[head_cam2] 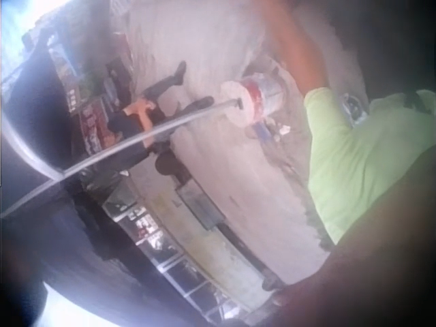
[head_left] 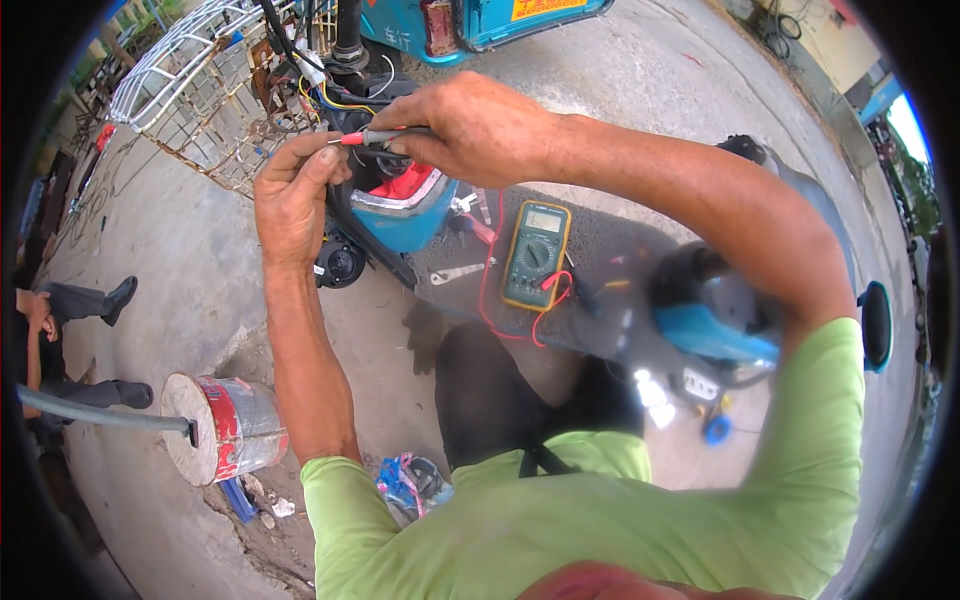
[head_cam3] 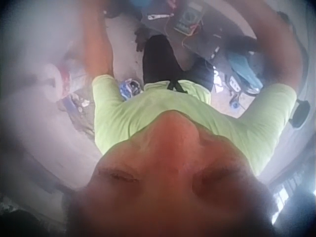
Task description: The person solders wires and uses a multimeter to test electrical components on a blue scooter, working on wiring in the seat compartment and the front basket area.
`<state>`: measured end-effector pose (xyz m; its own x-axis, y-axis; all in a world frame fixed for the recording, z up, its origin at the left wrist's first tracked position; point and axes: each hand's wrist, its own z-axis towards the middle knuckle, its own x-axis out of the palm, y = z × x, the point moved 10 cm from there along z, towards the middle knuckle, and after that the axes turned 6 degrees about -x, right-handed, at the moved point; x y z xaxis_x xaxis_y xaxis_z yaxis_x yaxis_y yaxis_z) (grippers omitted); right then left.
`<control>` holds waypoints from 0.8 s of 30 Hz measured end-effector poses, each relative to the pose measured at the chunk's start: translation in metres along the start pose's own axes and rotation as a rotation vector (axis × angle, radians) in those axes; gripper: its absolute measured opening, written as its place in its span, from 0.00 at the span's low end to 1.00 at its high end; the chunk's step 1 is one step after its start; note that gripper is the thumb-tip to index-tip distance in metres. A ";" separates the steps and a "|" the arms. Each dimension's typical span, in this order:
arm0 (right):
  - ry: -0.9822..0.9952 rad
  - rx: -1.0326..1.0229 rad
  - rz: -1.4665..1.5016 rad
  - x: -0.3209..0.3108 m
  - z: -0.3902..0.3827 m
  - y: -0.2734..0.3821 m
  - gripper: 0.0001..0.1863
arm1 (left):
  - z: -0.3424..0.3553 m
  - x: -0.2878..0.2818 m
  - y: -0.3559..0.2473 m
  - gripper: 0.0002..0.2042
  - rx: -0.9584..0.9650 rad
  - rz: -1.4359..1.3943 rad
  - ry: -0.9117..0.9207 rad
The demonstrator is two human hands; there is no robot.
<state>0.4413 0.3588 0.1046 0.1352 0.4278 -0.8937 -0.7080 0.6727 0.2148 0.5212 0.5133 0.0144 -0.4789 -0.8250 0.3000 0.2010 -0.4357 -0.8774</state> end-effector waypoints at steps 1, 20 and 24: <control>0.007 0.001 -0.001 0.001 0.002 0.001 0.17 | -0.001 -0.003 0.000 0.09 -0.004 -0.015 -0.006; -0.058 0.018 0.016 -0.004 0.000 0.000 0.15 | 0.000 0.001 0.007 0.09 -0.033 -0.034 -0.009; -0.028 0.011 0.002 -0.003 0.000 -0.002 0.16 | 0.001 0.002 0.007 0.09 -0.030 -0.033 0.009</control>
<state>0.4419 0.3566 0.1066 0.1529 0.4456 -0.8820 -0.7010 0.6780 0.2210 0.5223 0.5084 0.0096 -0.4929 -0.8069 0.3255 0.1590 -0.4514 -0.8780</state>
